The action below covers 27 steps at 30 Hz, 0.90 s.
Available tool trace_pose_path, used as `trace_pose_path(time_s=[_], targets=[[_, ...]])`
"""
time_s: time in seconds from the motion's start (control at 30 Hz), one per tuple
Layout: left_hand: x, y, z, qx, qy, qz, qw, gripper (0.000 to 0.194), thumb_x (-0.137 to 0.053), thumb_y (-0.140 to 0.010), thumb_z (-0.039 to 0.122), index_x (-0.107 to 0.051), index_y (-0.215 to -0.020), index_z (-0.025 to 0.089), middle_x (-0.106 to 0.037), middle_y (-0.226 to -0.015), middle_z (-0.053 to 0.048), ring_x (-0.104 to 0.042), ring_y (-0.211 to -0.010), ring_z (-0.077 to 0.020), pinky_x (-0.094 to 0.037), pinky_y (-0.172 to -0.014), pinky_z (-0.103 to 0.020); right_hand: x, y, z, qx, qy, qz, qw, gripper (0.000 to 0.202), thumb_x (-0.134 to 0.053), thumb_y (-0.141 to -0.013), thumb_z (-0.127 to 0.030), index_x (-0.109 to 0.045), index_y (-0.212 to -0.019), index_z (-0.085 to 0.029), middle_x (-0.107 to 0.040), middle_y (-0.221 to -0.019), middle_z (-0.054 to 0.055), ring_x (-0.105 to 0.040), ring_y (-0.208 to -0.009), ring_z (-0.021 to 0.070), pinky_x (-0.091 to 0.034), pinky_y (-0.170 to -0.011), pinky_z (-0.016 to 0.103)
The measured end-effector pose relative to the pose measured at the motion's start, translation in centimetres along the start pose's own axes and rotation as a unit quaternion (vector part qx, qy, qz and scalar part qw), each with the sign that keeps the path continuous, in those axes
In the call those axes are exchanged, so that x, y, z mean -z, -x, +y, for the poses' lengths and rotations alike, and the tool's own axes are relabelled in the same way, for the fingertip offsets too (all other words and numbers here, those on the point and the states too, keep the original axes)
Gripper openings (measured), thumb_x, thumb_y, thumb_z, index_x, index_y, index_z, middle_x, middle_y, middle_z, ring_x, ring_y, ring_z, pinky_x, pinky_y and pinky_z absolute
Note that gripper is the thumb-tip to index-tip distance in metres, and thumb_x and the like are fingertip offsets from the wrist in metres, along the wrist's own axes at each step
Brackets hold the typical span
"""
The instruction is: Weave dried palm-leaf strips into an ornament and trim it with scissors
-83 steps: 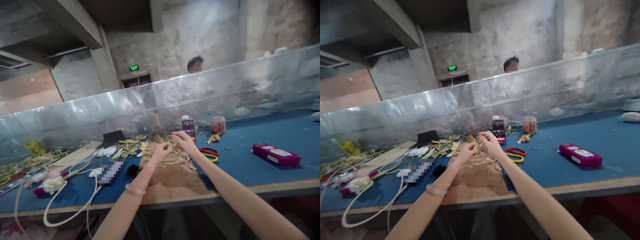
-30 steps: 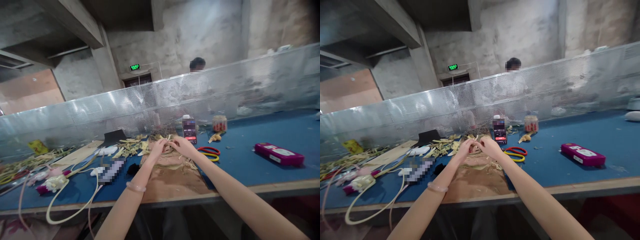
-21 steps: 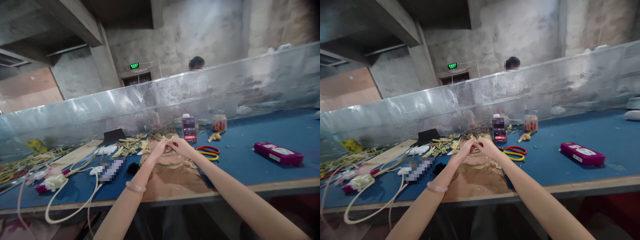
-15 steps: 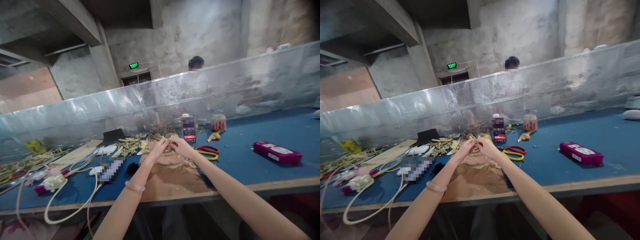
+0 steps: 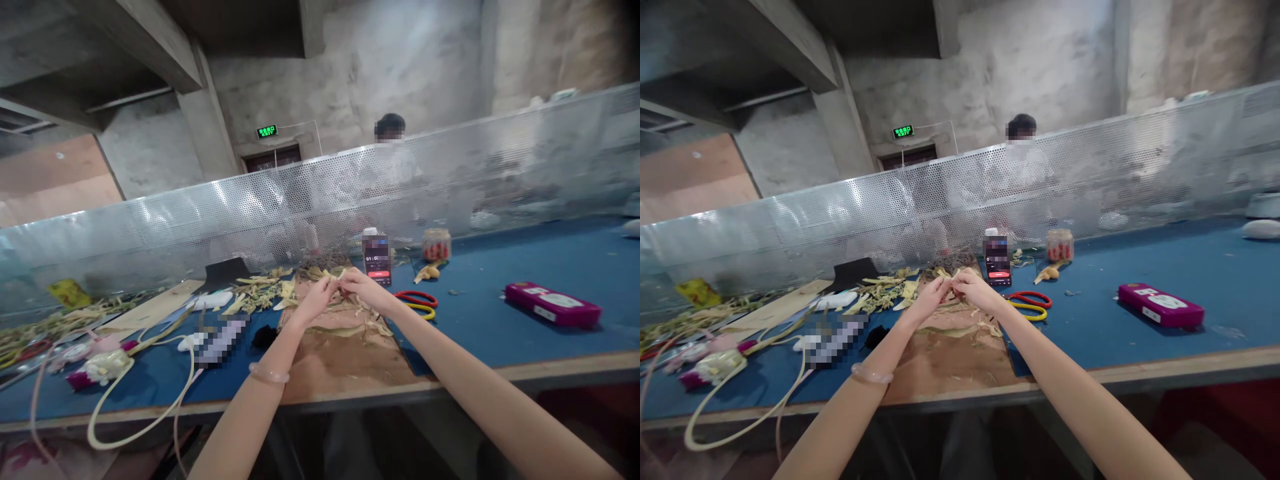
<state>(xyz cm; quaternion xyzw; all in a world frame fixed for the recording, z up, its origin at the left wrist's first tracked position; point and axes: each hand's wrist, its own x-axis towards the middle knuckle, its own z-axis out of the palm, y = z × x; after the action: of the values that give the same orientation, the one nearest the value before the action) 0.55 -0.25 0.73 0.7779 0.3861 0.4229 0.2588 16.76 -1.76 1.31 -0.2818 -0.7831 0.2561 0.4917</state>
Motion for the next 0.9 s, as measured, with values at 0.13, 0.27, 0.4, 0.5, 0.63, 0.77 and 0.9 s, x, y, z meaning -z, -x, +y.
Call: trace_pose_path(time_s=[0.13, 0.27, 0.4, 0.5, 0.63, 0.77, 0.9], targets=[[0.0, 0.0, 0.2, 0.000, 0.033, -0.005, 0.999, 0.040, -0.041, -0.080, 0.056, -0.046, -0.075, 0.016, -0.031, -0.056, 0.006, -0.031, -0.051, -0.0079, -0.028, -0.049, -0.020, 0.1, 0.0, 0.1, 0.017, 0.000, -0.018, 1.000, 0.025, -0.044, -0.081, -0.028, -0.055, -0.061, -0.017, -0.047, -0.081, 0.003, -0.047, -0.087, 0.0166, -0.038, -0.082, 0.030], [0.0, 0.0, 0.4, 0.002, 0.035, 0.019, 0.999, 0.039, -0.042, -0.080, 0.054, -0.049, -0.076, 0.016, -0.034, -0.056, 0.006, -0.034, -0.052, -0.0090, -0.031, -0.052, -0.021, -0.1, -0.1, 0.4, 0.006, -0.033, -0.007, 0.999, 0.024, -0.047, -0.080, -0.030, -0.057, -0.062, -0.017, -0.048, -0.093, 0.004, -0.048, -0.090, 0.0162, -0.039, -0.084, 0.031], [0.1, -0.1, 0.3, 0.007, 0.005, 0.053, 0.999, 0.036, -0.044, -0.080, 0.051, -0.051, -0.074, 0.016, -0.038, -0.057, 0.004, -0.037, -0.054, -0.0104, -0.032, -0.053, -0.022, -0.4, -0.2, 0.9, -0.007, -0.034, 0.007, 0.999, 0.021, -0.049, -0.078, -0.029, -0.058, -0.064, -0.017, -0.048, -0.102, 0.005, -0.050, -0.093, 0.0160, -0.039, -0.087, 0.031], [0.2, -0.3, 0.1, 0.011, 0.004, 0.064, 0.998, 0.035, -0.045, -0.079, 0.050, -0.053, -0.074, 0.016, -0.040, -0.057, 0.004, -0.038, -0.055, -0.0112, -0.032, -0.053, -0.023, -0.6, -0.3, 1.5, -0.004, -0.042, 0.019, 0.999, 0.018, -0.050, -0.077, -0.028, -0.061, -0.068, -0.017, -0.048, -0.103, 0.005, -0.052, -0.089, 0.0148, -0.042, -0.082, 0.030], [0.3, -0.3, 0.0, 0.007, 0.004, 0.068, 0.998, 0.034, -0.046, -0.079, 0.049, -0.052, -0.072, 0.016, -0.041, -0.056, 0.003, -0.040, -0.056, -0.0118, -0.032, -0.054, -0.023, -0.7, -0.3, 1.7, -0.007, -0.036, 0.026, 0.999, 0.018, -0.049, -0.077, -0.026, -0.062, -0.069, -0.017, -0.049, -0.105, 0.005, -0.053, -0.084, 0.0135, -0.044, -0.077, 0.029], [0.4, -0.1, 0.1, -0.002, -0.009, 0.061, 0.998, 0.034, -0.044, -0.080, 0.049, -0.052, -0.073, 0.016, -0.044, -0.060, 0.002, -0.042, -0.058, -0.0118, -0.033, -0.054, -0.023, -0.6, -0.1, 1.0, -0.005, -0.009, 0.020, 1.000, 0.022, -0.048, -0.077, -0.026, -0.059, -0.061, -0.016, -0.050, -0.104, 0.005, -0.053, -0.078, 0.0122, -0.043, -0.074, 0.028], [0.6, 0.1, 0.4, -0.014, -0.031, 0.054, 0.998, 0.036, -0.043, -0.080, 0.050, -0.051, -0.076, 0.015, -0.047, -0.065, 0.002, -0.042, -0.060, -0.0112, -0.032, -0.054, -0.022, -0.6, 0.1, 0.4, 0.015, 0.014, 0.030, 0.999, 0.023, -0.048, -0.075, -0.024, -0.058, -0.056, -0.016, -0.052, -0.103, 0.005, -0.054, -0.078, 0.0127, -0.042, -0.072, 0.028]])
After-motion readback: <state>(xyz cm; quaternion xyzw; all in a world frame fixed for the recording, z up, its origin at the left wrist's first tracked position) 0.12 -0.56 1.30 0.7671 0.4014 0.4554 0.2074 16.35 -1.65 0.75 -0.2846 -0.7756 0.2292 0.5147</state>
